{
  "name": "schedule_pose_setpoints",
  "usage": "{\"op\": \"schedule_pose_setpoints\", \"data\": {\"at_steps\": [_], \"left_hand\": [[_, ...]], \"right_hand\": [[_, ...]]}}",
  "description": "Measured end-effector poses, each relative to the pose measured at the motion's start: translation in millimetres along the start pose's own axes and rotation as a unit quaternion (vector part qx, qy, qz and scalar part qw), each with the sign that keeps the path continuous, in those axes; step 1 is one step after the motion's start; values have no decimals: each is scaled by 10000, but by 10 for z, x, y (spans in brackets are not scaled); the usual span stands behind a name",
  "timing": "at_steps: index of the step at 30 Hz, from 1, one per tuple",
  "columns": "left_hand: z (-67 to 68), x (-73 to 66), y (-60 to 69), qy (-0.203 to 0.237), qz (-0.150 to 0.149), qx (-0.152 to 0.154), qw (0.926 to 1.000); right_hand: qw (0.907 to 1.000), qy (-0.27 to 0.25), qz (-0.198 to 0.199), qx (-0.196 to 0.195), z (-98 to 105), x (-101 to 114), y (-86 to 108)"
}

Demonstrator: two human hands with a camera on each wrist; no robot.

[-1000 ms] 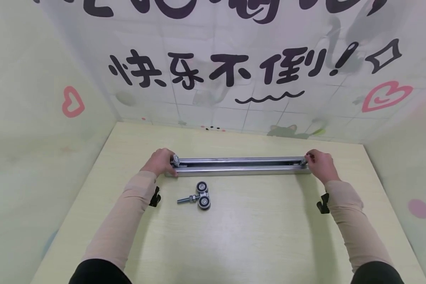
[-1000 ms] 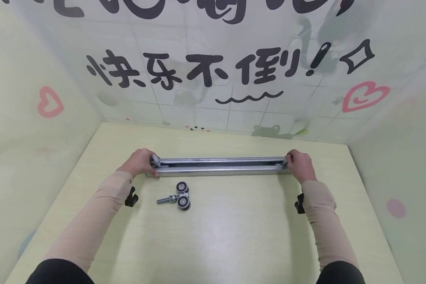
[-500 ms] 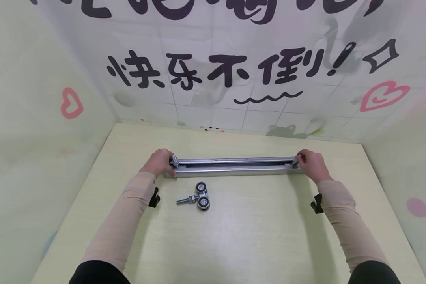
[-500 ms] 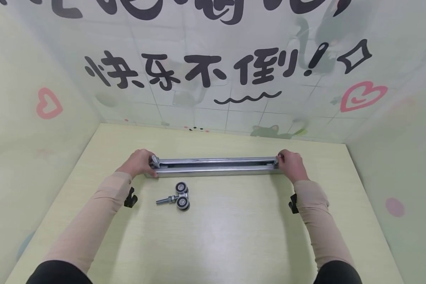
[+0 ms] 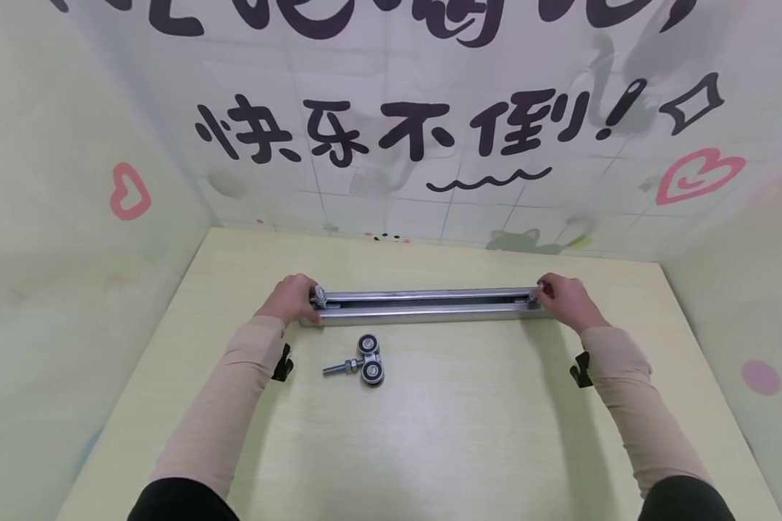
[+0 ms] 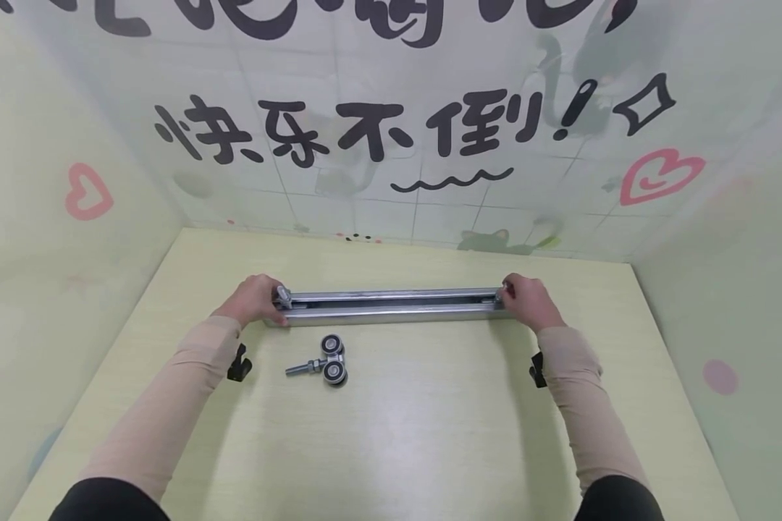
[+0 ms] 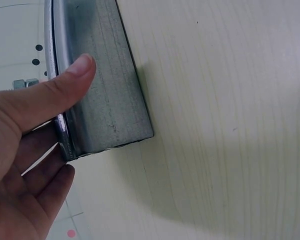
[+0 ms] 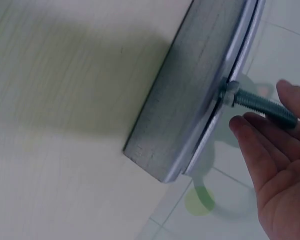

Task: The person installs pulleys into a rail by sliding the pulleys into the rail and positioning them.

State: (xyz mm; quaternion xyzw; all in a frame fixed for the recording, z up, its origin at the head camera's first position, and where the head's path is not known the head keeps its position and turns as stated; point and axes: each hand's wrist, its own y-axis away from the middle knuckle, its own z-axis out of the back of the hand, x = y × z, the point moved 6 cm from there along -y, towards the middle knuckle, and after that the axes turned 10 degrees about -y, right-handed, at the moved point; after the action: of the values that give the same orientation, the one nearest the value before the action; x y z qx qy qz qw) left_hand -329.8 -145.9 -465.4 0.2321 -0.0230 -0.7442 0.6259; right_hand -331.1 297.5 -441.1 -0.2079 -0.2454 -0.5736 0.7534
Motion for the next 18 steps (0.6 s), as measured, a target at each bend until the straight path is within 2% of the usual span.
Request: {"op": "schedule_pose_setpoints", "data": {"at_steps": [4, 9, 13, 18], "left_hand": [[-5, 4, -3, -24, 15, 10, 10000], [-4, -2, -6, -107, -51, -42, 9999], [-5, -1, -9, -134, -63, -73, 9999], [13, -8, -7, -160, -110, -110, 9998]], "right_hand": [[9980, -97, -125, 615, 6, -71, -5], [9929, 105, -396, 1113, -58, -238, -1], [9889, 232, -636, 1320, -107, -351, -26], [9883, 573, -533, 1311, -104, -413, -96]]}}
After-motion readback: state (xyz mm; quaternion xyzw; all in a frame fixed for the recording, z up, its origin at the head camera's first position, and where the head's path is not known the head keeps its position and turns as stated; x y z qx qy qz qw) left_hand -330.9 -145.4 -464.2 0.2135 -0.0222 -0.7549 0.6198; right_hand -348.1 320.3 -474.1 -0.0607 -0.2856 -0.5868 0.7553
